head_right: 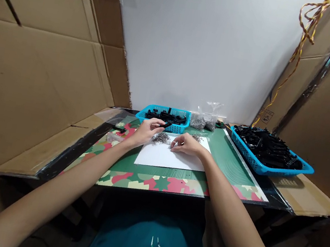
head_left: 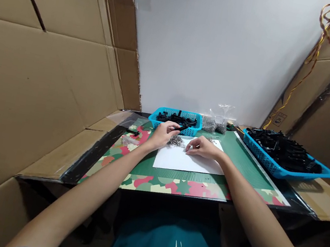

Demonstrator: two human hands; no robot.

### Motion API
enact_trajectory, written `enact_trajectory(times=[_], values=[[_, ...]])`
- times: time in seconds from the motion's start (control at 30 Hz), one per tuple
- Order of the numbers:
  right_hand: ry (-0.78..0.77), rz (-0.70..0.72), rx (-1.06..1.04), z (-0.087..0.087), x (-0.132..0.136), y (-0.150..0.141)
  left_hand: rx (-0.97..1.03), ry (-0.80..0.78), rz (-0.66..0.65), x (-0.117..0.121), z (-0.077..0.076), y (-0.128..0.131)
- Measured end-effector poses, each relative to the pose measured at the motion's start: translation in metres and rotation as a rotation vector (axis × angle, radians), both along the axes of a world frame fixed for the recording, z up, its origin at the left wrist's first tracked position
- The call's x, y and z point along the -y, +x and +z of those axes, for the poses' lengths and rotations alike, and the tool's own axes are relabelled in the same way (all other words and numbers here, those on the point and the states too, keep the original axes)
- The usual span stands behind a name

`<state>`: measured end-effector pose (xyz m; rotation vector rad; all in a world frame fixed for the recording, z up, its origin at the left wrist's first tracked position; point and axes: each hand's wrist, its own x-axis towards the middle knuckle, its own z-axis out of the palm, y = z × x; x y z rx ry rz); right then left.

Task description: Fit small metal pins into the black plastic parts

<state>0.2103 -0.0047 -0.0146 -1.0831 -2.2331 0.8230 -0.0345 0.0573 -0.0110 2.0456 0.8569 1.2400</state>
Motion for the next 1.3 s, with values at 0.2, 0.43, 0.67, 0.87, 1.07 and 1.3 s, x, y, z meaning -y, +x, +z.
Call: enact_trajectory(times=[0.2, 0.43, 0.67, 0.87, 1.07, 1.3], values=[[-0.002, -0.001, 0.039, 0.0, 0.004, -0.005, -0.02, -0.126, -0.051, 0.007, 0.001, 0.003], [0.005, -0.025, 0.065, 0.002, 0.007, -0.008, -0.032, -0.034, -0.08, 0.015, 0.005, 0.004], [0.011, -0.025, 0.027, 0.0, 0.005, -0.008, 0.014, -0.173, -0.143, 0.022, 0.002, 0.007], [-0.102, -0.038, -0.194, -0.001, 0.005, -0.001, 0.064, -0.222, -0.155, 0.031, 0.01, 0.009], [-0.194, -0.093, -0.614, 0.007, 0.01, -0.007, 0.069, -0.238, -0.142, 0.036, 0.012, 0.014], [-0.189, -0.174, -0.753, 0.007, 0.012, -0.018, 0.085, -0.361, -0.248, 0.047, 0.006, 0.034]])
